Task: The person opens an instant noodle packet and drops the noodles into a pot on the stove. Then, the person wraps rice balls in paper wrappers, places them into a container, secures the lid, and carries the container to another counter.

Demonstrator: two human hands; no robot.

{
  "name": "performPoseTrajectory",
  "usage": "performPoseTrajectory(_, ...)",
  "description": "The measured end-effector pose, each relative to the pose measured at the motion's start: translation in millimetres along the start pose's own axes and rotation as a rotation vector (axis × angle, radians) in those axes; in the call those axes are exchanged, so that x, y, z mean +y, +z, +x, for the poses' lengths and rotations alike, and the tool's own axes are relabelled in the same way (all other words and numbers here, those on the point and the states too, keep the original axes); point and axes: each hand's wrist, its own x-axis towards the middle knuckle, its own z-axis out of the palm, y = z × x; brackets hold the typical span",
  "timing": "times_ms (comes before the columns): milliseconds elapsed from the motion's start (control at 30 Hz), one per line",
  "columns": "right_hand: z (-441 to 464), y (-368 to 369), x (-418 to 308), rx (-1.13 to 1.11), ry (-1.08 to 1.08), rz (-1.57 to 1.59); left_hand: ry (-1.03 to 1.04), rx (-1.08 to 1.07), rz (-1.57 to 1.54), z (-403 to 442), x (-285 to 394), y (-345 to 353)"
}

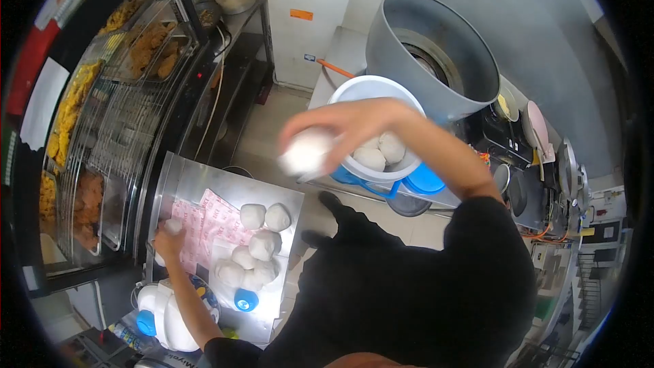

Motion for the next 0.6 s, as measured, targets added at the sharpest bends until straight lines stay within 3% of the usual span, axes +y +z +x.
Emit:
performPoseTrajectory(100, -95.6, -0.9, 8.1, 0.355, 0.226, -0.421, -0.021, -0.002, -0.335, 5.1, -6.4, -5.3)
performPoseTrajectory(200, -116.0, 31.7, 43.0, 0.481, 0.683, -0.638, -0.098, -0.002, -0.538, 11.0, -17.6, -2.6)
performPoseTrajectory(333, -122.1, 58.2, 114.6, 0.568, 0.551, -0.865, -0.131, 0.033, -0.845, 5.8, -5.7, -26.4)
performPoseTrajectory(433, -132.5, 60.9, 130.7, 0.621, 0.434, -0.978, 0.174, 0.135, -1.008, 9.0, 35.6, -66.8)
performPoseTrajectory(533, -142.9, 52.0, 126.3, 0.633, 0.386, -0.834, 0.261, 0.105, -0.933, -15.3, 161.7, -173.9)
performPoseTrajectory(567, -147.0, 47.4, 117.7, 0.663, 0.360, -0.779, 0.449, 0.120, -0.928, -15.7, 194.4, -193.4)
performPoseTrajectory(600, -151.5, 42.6, 110.7, 0.691, 0.335, -0.722, 0.503, 0.060, -0.961, -26.0, 239.5, -221.6)
